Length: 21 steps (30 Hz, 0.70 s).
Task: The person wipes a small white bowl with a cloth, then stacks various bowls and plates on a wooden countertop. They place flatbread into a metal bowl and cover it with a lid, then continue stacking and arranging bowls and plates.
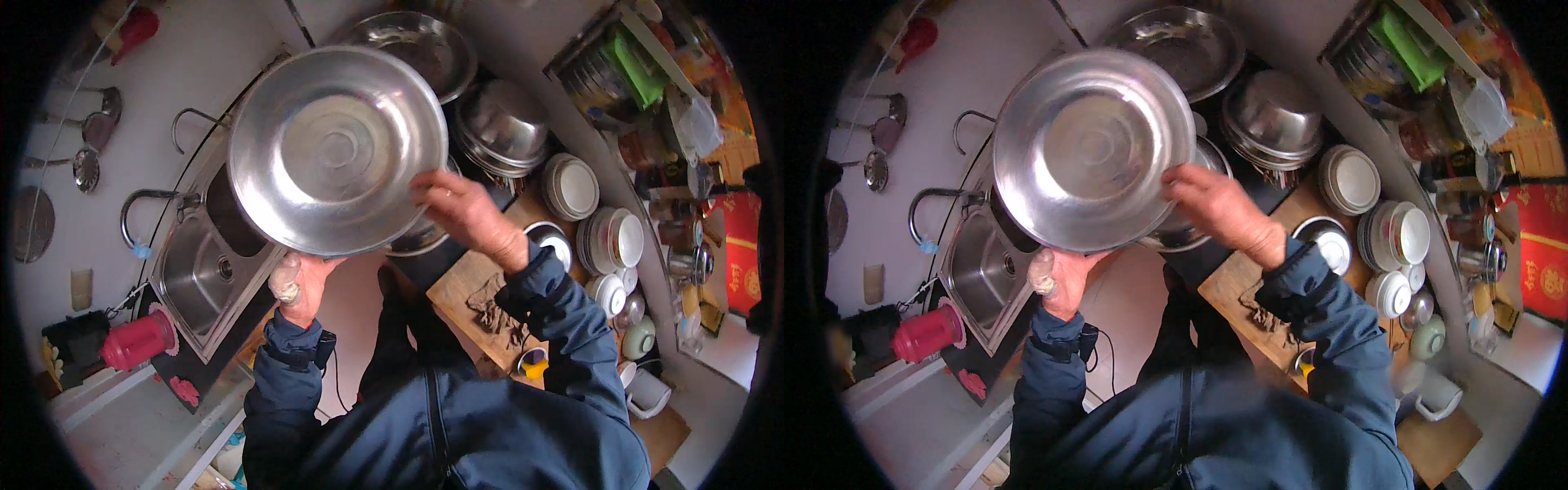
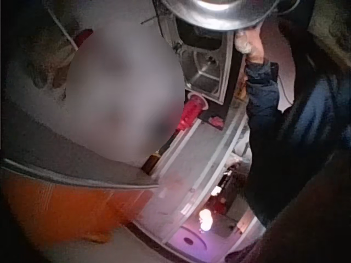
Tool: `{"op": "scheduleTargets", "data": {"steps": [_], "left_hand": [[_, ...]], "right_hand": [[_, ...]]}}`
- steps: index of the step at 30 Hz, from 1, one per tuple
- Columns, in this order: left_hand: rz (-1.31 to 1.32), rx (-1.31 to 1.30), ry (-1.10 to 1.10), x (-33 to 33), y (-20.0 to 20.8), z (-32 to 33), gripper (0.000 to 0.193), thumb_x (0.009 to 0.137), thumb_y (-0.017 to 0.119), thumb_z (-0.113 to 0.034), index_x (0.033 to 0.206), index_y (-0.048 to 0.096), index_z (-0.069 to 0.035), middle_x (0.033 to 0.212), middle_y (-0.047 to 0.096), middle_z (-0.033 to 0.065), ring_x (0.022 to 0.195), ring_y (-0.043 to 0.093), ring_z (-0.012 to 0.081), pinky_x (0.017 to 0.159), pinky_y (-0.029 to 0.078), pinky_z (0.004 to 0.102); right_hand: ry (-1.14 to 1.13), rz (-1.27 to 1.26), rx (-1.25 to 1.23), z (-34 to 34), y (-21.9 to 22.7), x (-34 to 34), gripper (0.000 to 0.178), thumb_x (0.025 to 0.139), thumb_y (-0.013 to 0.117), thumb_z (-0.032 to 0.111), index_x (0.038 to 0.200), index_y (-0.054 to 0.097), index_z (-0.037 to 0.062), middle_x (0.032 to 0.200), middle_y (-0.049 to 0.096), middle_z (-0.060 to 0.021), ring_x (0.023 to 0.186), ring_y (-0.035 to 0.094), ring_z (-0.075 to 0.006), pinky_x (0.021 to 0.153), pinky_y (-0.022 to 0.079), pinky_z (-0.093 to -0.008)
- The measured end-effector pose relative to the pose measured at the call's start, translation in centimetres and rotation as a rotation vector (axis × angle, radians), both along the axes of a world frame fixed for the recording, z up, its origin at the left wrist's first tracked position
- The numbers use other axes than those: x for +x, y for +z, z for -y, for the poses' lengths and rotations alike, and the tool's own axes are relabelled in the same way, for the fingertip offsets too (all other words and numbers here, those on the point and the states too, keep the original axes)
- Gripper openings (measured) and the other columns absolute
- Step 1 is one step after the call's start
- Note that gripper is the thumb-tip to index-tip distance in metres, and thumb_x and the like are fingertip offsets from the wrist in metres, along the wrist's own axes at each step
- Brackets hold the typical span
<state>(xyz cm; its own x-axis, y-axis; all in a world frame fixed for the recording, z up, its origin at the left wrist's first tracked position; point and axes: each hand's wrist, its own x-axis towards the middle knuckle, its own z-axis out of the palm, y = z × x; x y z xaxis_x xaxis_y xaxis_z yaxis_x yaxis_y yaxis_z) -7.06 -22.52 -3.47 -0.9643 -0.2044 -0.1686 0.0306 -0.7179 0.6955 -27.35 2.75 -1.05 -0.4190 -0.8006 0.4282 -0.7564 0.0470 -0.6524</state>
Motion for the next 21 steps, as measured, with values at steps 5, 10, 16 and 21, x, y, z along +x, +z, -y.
{"op": "scheduleTargets", "data": {"steps": [5,10,16,21], "left_hand": [[0.299,-0.065,0.335,2.5,-1.7,-0.7,0.020,0.089,0.067,-0.013,0.109,0.065,-0.010,0.119,0.062,0.0034,0.118,0.058,0.0216,0.108,0.047,0.0454],[0.353,0.019,0.371,6.5,-4.1,0.0,0.015,0.087,0.069,-0.011,0.102,0.067,-0.009,0.113,0.064,0.0012,0.109,0.061,0.0183,0.105,0.049,0.0396],[0.391,-0.282,0.101,9.4,-4.8,-0.4,0.019,0.092,0.070,-0.016,0.107,0.071,-0.005,0.110,0.067,0.0030,0.101,0.064,0.0165,0.098,0.051,0.0357],[0.472,-0.648,-0.356,8.5,-5.2,-5.2,0.042,0.096,0.072,-0.020,0.131,0.061,-0.002,0.119,0.065,0.0052,0.107,0.062,0.0176,0.100,0.049,0.0339]], "right_hand": [[0.126,0.019,0.011,-0.5,0.5,5.1,0.041,0.083,0.076,0.007,0.122,0.065,0.0064,0.149,0.053,-0.0143,0.108,0.068,-0.0352,0.090,0.059,-0.0419],[-0.259,0.452,-0.186,-5.4,-0.1,5.6,0.050,0.096,0.071,0.012,0.143,0.055,0.0076,0.150,0.051,-0.0159,0.110,0.066,-0.0220,0.092,0.057,-0.0383],[-0.074,1.195,-0.125,-12.2,-3.0,10.1,0.096,0.092,0.070,0.061,0.160,0.032,0.0051,0.153,0.050,-0.0118,0.121,0.061,-0.0180,0.100,0.049,-0.0351],[-0.308,1.228,-0.076,-18.4,-5.1,17.1,0.085,0.096,0.068,0.053,0.156,0.034,0.0036,0.139,0.057,-0.0107,0.108,0.065,-0.0191,0.097,0.052,-0.0355]]}}
